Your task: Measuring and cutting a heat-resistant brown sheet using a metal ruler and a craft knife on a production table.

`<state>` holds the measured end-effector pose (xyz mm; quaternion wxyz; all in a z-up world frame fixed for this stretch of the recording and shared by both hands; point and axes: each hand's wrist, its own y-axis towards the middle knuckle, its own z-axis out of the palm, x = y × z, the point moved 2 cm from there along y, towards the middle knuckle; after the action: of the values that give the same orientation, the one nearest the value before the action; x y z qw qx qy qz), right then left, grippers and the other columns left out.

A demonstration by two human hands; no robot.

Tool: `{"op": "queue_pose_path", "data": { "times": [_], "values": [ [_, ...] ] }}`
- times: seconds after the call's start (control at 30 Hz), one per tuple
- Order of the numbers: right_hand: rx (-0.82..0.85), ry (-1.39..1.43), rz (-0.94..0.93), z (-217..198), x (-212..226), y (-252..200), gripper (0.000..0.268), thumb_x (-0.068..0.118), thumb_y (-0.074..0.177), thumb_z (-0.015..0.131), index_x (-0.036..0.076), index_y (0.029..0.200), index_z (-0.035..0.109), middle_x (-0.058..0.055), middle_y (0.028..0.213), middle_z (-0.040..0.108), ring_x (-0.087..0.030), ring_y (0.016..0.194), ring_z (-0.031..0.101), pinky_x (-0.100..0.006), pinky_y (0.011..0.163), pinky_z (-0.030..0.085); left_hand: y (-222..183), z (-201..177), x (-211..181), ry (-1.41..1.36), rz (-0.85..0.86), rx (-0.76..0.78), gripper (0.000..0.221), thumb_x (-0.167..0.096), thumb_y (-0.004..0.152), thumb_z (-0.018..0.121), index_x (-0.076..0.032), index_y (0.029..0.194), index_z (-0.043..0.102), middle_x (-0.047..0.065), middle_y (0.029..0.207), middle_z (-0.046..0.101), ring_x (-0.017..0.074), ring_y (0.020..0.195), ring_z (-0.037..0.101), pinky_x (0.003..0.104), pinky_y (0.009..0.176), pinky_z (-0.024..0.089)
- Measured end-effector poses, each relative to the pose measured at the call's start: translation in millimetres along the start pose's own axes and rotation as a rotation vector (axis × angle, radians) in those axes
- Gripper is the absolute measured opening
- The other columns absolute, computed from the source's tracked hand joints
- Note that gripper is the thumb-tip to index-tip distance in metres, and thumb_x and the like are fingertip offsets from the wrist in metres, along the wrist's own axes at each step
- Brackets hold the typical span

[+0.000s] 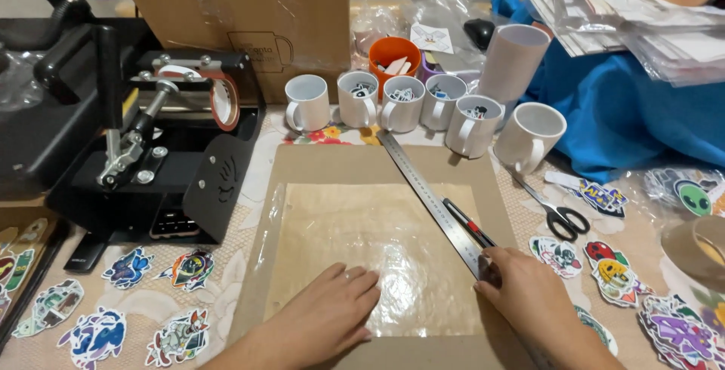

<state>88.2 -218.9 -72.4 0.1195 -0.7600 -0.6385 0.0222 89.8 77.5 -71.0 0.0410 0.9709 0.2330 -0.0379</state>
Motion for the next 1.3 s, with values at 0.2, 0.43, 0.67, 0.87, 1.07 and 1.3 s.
{"op": "queue_pose_path", "data": {
  "times": [0.2, 0.43, 0.67, 0.87, 1.07, 1.3],
  "values": [
    [0.050, 0.038, 0.045, -2, 0, -1, 0.021, 0.031, 0.070, 0.070, 0.020, 0.088, 0.066, 0.001, 0.087, 0.075, -0.023, 0.085, 0.068, -0.036, 0.073, 0.051, -31, 60, -17, 0.360, 0.154, -0.083, 0.039, -0.024, 0.095, 0.056, 0.006, 0.119, 0.066, 0.026, 0.125, 0.065, 0.0399, 0.104, 0.061, 0.051, 0.091, 0.044],
    [-0.100, -0.192, -0.014, 43, -9, 17, 0.010, 0.015, 0.076, 0.048, 0.011, 0.075, 0.056, -0.007, 0.080, 0.064, -0.035, 0.074, 0.065, -0.047, 0.068, 0.053, -31, 63, -33, 0.490, 0.147, -0.118, 0.036, -0.015, 0.093, 0.051, 0.009, 0.113, 0.068, 0.031, 0.110, 0.068, 0.0425, 0.092, 0.065, 0.048, 0.075, 0.052],
    [-0.099, -0.228, -0.021, 26, -17, 15, 0.013, 0.015, 0.079, 0.046, 0.012, 0.076, 0.059, -0.007, 0.083, 0.070, -0.033, 0.081, 0.067, -0.047, 0.070, 0.054, -14, 41, -53, 0.651, 0.114, -0.492, 0.023, -0.011, 0.090, 0.050, -0.006, 0.105, 0.067, 0.021, 0.095, 0.068, 0.0337, 0.082, 0.065, 0.041, 0.073, 0.053],
    [-0.142, -0.024, 0.033, -20, -18, -1, 0.018, 0.019, 0.078, 0.050, 0.016, 0.067, 0.065, -0.007, 0.075, 0.073, -0.034, 0.075, 0.064, -0.045, 0.069, 0.046, 9, 35, -50, 0.745, -0.152, -0.571, 0.020, -0.005, 0.084, 0.050, -0.001, 0.091, 0.069, 0.017, 0.086, 0.067, 0.0290, 0.079, 0.066, 0.035, 0.065, 0.052],
    [-0.249, 0.190, 0.062, -69, -32, -19, 0.034, 0.022, 0.091, 0.057, 0.029, 0.117, 0.076, 0.003, 0.119, 0.076, -0.028, 0.103, 0.072, -0.041, 0.087, 0.053, 3, 20, -31, 0.544, -0.320, -0.640, 0.021, 0.004, 0.073, 0.056, -0.016, 0.075, 0.052, -0.002, 0.059, 0.046, 0.0141, 0.047, 0.048, 0.029, 0.043, 0.040],
    [-0.284, 0.443, 0.164, -75, -32, -45, 0.042, 0.032, 0.094, 0.051, 0.020, 0.131, 0.067, 0.000, 0.110, 0.076, -0.024, 0.092, 0.068, -0.038, 0.083, 0.047, -14, -28, -4, -0.022, -0.605, -0.834, 0.020, -0.004, 0.083, 0.067, -0.014, 0.099, 0.074, 0.001, 0.079, 0.076, 0.0186, 0.063, 0.072, 0.035, 0.054, 0.056]
  ]
}}
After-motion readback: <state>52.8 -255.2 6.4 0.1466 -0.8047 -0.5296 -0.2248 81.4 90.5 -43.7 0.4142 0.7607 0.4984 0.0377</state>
